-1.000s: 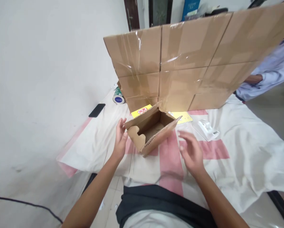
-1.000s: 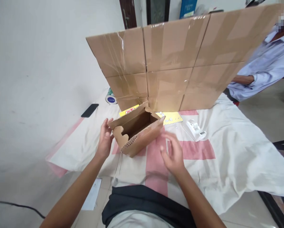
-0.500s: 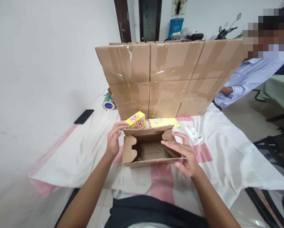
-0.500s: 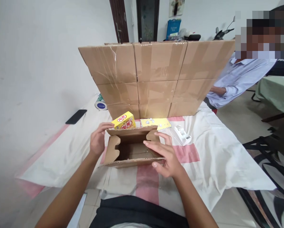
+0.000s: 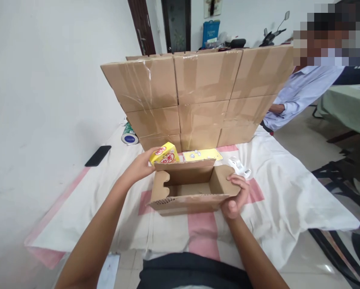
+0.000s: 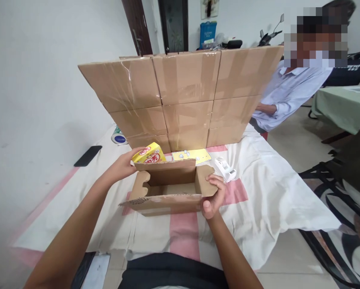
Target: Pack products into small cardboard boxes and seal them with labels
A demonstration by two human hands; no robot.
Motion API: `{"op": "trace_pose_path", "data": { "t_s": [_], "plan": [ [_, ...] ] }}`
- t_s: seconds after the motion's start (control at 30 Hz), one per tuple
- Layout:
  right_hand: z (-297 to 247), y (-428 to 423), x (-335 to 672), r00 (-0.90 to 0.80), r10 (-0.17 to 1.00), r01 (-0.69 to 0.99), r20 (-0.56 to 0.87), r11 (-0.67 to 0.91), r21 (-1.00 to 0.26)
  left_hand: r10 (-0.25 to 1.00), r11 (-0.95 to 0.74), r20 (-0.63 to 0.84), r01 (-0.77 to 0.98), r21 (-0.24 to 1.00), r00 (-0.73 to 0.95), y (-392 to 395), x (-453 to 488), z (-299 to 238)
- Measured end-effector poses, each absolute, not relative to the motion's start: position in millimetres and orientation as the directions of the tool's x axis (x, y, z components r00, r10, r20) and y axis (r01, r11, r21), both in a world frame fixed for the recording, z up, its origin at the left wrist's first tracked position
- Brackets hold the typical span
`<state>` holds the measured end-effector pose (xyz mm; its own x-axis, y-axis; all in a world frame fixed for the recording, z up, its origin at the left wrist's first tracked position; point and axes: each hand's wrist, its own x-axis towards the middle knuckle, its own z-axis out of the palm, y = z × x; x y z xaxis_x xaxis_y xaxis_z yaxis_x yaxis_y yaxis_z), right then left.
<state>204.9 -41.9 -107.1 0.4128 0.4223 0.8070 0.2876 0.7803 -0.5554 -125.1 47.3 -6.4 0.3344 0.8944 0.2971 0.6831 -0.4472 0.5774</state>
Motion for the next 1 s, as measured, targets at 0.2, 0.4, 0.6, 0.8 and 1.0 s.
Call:
{"op": "trace_pose_path", "data": {
  "t_s": [0.2, 0.4, 0.6, 0.8, 1.0],
  "plan": [
    [-122.7, -41.7, 208.3, 0.382, 0.496, 0.293, 0.780, 0.736, -0.611, 0.648, -0.523, 0.698, 0.489, 0.699, -0.305, -5.0, -140.8, 24.7],
    [-120.2, -42.1, 208.7, 0.379, 0.479, 0.265, 0.792, 0.764, -0.589, 0.757, -0.547, 0.645, 0.434, 0.715, -0.107, -29.5, -126.0, 33.4],
    [-120.2, -47.2, 211.6, 0.341, 0.513, 0.268, 0.788, 0.750, -0.604, 0.845, -0.424, 0.091, 0.556, 0.715, 0.527, -29.3, -77.1, 27.4],
    [-121.6, -49.5, 217.5, 0.455, 0.547, 0.244, 0.703, 0.683, -0.689, 0.776, -0.545, 0.086, 0.595, 0.591, 0.625, -31.3, -38.5, 7.0],
    [-123.0, -51.4, 215.2, 0.408, 0.571, 0.163, 0.713, 0.723, -0.672, 0.807, -0.538, 0.103, 0.654, 0.532, 0.581, -27.0, -53.1, 0.3]
  ]
}}
